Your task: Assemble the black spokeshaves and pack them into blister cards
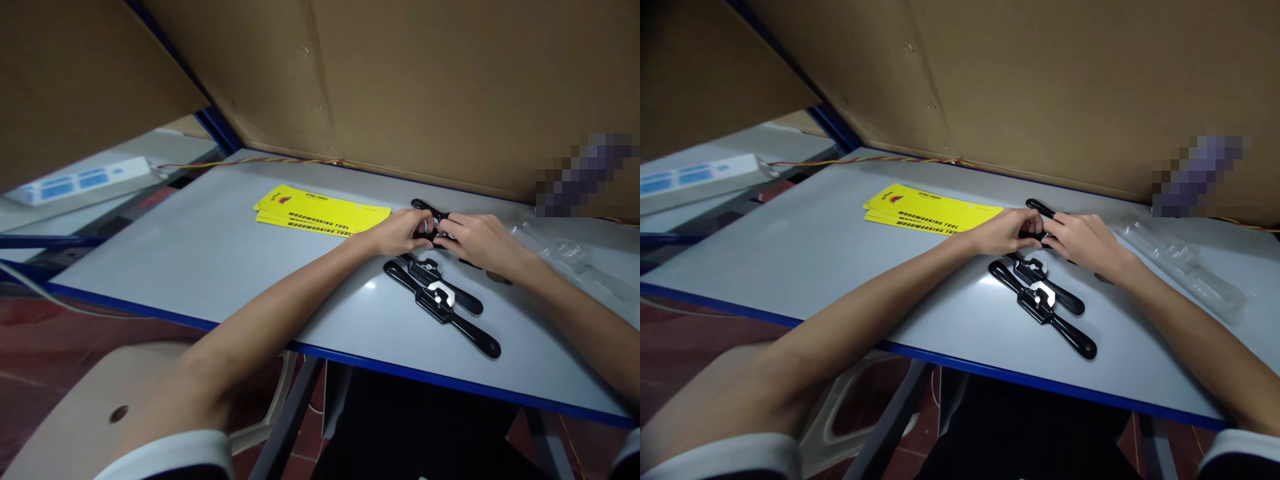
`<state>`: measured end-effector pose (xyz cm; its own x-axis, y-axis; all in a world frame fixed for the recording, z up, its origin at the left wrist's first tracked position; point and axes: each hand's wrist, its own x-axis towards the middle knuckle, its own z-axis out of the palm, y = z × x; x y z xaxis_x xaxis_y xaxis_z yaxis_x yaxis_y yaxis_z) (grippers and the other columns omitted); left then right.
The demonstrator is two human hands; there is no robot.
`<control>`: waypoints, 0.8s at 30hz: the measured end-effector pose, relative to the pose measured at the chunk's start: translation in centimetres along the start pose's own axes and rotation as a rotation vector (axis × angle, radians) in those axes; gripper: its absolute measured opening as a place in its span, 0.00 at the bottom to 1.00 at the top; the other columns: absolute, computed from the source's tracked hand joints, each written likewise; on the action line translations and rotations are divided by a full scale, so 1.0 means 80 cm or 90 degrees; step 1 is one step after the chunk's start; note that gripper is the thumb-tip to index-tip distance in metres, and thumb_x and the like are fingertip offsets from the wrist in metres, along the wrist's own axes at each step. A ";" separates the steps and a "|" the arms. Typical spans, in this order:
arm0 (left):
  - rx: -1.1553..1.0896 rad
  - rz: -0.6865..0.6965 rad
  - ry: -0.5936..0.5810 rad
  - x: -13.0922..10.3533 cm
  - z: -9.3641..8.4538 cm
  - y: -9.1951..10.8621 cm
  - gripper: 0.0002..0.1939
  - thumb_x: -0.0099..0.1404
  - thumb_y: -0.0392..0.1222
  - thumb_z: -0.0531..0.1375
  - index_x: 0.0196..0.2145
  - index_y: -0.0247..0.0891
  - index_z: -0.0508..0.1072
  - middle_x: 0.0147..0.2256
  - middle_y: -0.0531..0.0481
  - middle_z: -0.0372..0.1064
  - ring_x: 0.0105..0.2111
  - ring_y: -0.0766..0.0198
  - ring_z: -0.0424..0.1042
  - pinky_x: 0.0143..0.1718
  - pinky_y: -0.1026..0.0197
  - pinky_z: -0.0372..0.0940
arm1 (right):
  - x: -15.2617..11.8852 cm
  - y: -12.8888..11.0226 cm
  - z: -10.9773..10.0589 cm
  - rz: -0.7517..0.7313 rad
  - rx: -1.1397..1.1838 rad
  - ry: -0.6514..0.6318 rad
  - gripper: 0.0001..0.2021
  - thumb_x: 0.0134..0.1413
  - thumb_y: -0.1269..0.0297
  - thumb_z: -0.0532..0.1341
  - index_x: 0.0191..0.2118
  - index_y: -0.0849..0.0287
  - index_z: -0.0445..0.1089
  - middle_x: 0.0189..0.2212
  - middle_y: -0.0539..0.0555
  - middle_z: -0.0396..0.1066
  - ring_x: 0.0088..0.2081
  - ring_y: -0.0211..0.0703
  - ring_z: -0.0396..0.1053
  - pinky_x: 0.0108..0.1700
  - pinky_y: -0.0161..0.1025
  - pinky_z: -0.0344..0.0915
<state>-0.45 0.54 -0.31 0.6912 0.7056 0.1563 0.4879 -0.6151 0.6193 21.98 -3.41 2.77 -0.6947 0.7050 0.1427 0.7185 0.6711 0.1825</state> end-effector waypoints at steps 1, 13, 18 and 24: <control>-0.005 0.001 -0.002 0.000 0.000 0.000 0.12 0.64 0.42 0.66 0.42 0.38 0.69 0.34 0.51 0.69 0.35 0.59 0.69 0.40 0.57 0.63 | 0.000 0.000 0.001 0.009 0.005 0.005 0.14 0.75 0.61 0.54 0.42 0.58 0.76 0.38 0.59 0.80 0.33 0.47 0.73 0.31 0.42 0.50; -0.006 -0.003 -0.001 0.000 0.002 -0.006 0.28 0.65 0.43 0.67 0.60 0.36 0.68 0.36 0.51 0.71 0.35 0.60 0.70 0.41 0.58 0.63 | 0.012 -0.004 0.007 0.210 0.317 0.016 0.06 0.64 0.60 0.62 0.38 0.55 0.73 0.26 0.50 0.74 0.28 0.43 0.68 0.33 0.40 0.57; 0.005 -0.005 -0.009 0.001 0.001 -0.005 0.24 0.65 0.44 0.66 0.58 0.35 0.72 0.35 0.49 0.71 0.35 0.58 0.71 0.42 0.56 0.64 | 0.007 0.009 0.007 0.066 0.267 0.042 0.07 0.69 0.62 0.59 0.42 0.55 0.74 0.36 0.54 0.77 0.35 0.46 0.70 0.37 0.40 0.58; 0.014 -0.009 -0.017 0.001 0.000 -0.001 0.24 0.65 0.45 0.64 0.57 0.34 0.74 0.36 0.48 0.72 0.36 0.57 0.71 0.43 0.56 0.64 | 0.005 0.005 0.001 0.065 0.107 -0.002 0.12 0.74 0.61 0.54 0.39 0.57 0.72 0.36 0.57 0.77 0.34 0.47 0.70 0.34 0.42 0.54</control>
<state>-0.46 0.67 -0.34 0.6973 0.7055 0.1270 0.5097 -0.6125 0.6042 21.99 -2.87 2.78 -0.6183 0.7716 0.1495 0.7806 0.6251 0.0020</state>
